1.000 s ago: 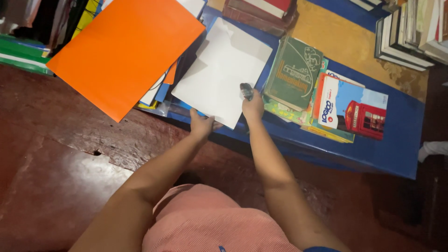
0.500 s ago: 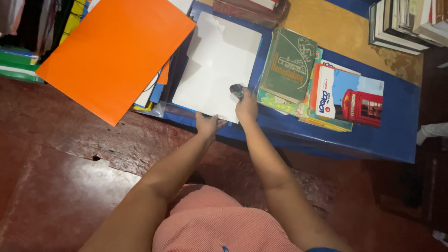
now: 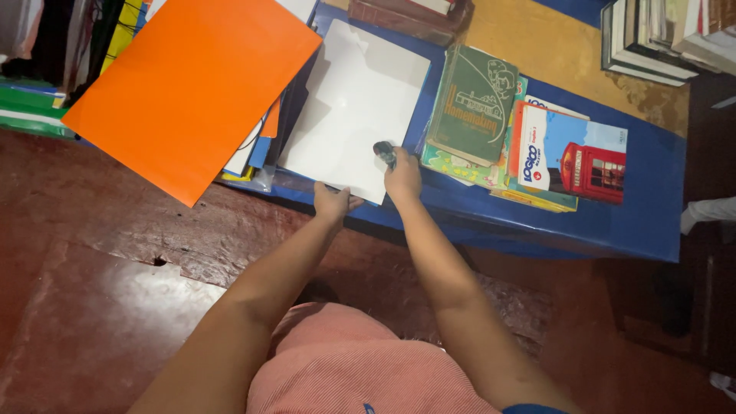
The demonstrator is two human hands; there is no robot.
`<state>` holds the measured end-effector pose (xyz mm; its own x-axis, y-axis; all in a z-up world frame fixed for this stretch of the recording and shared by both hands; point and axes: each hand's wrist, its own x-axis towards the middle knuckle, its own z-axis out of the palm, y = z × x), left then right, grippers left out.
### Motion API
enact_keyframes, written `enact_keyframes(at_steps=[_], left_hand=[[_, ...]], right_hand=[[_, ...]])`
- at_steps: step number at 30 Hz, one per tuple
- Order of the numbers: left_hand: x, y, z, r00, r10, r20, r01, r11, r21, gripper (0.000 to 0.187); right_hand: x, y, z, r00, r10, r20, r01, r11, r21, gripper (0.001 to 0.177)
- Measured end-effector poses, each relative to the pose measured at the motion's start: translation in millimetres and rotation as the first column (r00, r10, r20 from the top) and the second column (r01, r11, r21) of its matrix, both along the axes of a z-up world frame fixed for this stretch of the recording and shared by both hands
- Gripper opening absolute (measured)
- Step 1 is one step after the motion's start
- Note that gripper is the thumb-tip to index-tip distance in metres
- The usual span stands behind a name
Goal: Cleaning dust off several plastic folders using a cloth.
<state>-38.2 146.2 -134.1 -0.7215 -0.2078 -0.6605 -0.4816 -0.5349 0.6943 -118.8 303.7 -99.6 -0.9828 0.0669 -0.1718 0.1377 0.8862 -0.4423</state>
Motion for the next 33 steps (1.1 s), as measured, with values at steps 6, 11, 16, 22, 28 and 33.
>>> enact_keyframes(at_steps=[6,11,16,22,28,33], left_hand=[[3,-4,21,0.997,0.045,0.055,-0.042,0.998,-0.041,0.065],[12,-28,19,0.973,0.153,0.173,-0.148,0.988,-0.045,0.073],[53,-95,72,0.975,0.088,0.202,-0.074,0.994,-0.077,0.076],[111,-252,18,0.957,0.256,0.138,-0.189,0.908,-0.373,0.101],[120,-345,82,0.955,0.290,-0.058,-0.285,0.955,0.083,0.046],[93,-349,85,0.980,0.147,-0.137,-0.161,0.982,-0.101,0.043]], right_hand=[[3,6,24,1.000,0.001,-0.024,0.000,0.999,0.039,0.051],[-8,8,77,0.986,-0.104,-0.133,0.104,0.995,-0.007,0.054],[-37,-26,116,0.958,-0.180,-0.222,0.064,0.892,-0.448,0.034],[-103,-117,129,0.871,-0.099,0.481,0.419,-0.362,-0.833,0.026],[-107,-255,97,1.000,-0.016,-0.016,-0.017,-0.033,-0.999,0.021],[-11,-384,60,0.673,0.679,-0.294,-0.647,0.733,0.212,0.050]])
